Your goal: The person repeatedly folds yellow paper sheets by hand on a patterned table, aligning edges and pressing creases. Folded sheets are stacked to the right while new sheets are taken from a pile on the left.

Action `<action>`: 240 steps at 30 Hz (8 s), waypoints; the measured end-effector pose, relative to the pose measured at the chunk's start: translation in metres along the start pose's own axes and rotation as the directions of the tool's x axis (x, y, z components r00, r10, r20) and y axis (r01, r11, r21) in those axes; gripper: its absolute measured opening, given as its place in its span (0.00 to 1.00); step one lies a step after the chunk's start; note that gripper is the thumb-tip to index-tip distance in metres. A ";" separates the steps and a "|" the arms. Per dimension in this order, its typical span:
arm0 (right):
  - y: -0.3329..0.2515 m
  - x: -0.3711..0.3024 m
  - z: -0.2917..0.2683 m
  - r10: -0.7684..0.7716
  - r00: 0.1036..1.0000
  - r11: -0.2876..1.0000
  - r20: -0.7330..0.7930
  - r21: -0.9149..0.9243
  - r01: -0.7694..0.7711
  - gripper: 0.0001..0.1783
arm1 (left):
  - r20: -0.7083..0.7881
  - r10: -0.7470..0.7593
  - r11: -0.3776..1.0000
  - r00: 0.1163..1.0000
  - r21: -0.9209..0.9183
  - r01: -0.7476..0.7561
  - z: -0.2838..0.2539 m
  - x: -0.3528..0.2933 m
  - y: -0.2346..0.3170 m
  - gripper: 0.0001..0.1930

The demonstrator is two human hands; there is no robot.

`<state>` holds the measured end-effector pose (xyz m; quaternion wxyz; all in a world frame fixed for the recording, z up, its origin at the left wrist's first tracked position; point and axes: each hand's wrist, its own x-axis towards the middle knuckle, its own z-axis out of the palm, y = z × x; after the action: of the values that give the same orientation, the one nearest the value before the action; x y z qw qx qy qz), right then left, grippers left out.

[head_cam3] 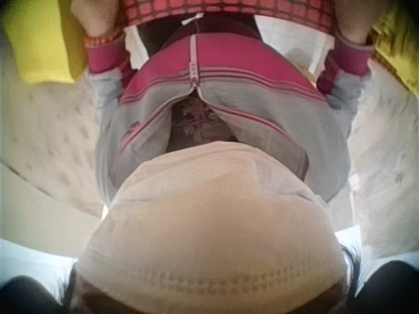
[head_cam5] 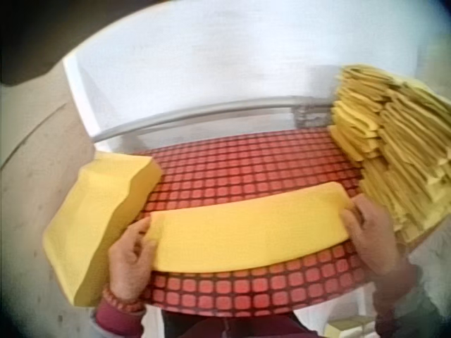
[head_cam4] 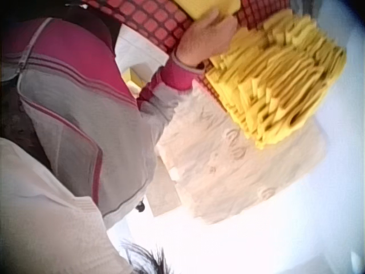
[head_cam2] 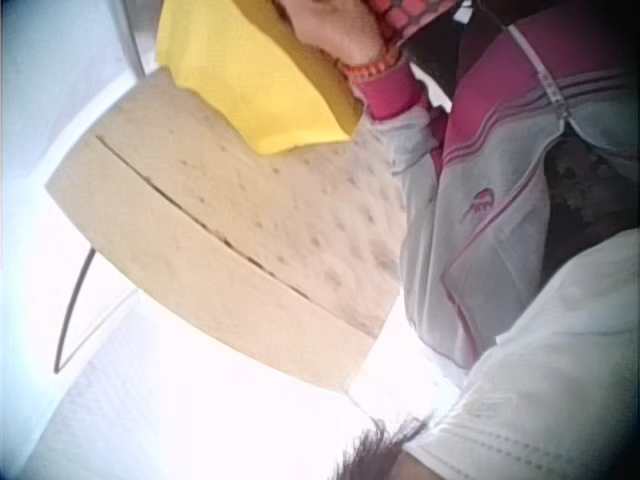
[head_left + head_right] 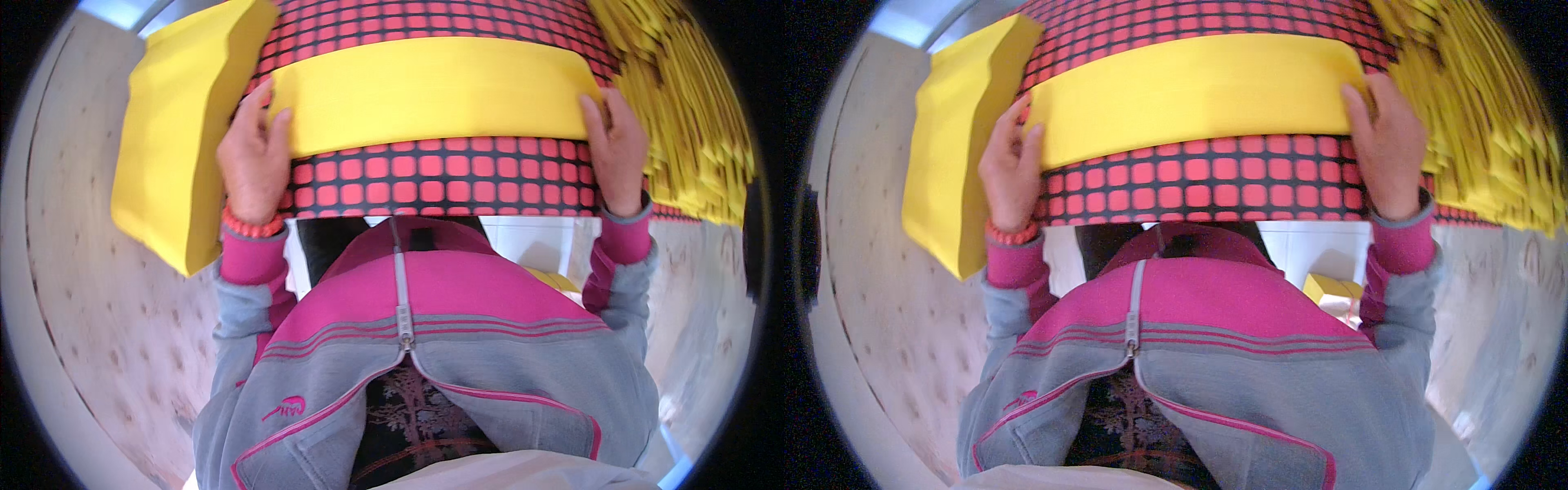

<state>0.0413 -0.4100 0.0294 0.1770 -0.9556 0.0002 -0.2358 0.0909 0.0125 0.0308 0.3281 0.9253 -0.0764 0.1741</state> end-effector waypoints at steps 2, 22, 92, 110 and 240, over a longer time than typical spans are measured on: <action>0.004 -0.002 0.002 0.032 0.999 0.995 -0.043 0.091 -0.028 0.14 | 0.027 -0.055 0.998 0.998 0.042 0.054 0.002 0.000 0.003 0.20; 0.007 0.002 0.008 0.076 0.995 0.988 -0.059 0.141 -0.067 0.19 | -0.007 0.097 0.985 0.995 0.146 -0.095 0.005 0.003 0.002 0.18; -0.045 0.028 0.038 -0.406 0.892 0.914 0.199 0.077 0.399 0.22 | 0.327 0.461 0.817 0.825 0.207 -0.538 0.067 -0.008 0.079 0.30; -0.042 0.016 0.046 -0.474 0.877 0.881 0.084 0.037 0.472 0.30 | 0.306 0.497 0.821 0.812 0.139 -0.554 0.003 -0.024 0.067 0.24; -0.162 0.028 0.040 -0.363 0.456 0.188 0.813 0.543 -0.818 0.26 | 0.800 0.323 0.109 0.505 -0.561 0.821 -0.027 -0.122 0.068 0.23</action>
<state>0.0706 -0.2471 0.0636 0.7318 -0.5788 -0.0476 0.3566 -0.0467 -0.0199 0.0448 0.7829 0.4346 -0.1094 -0.4317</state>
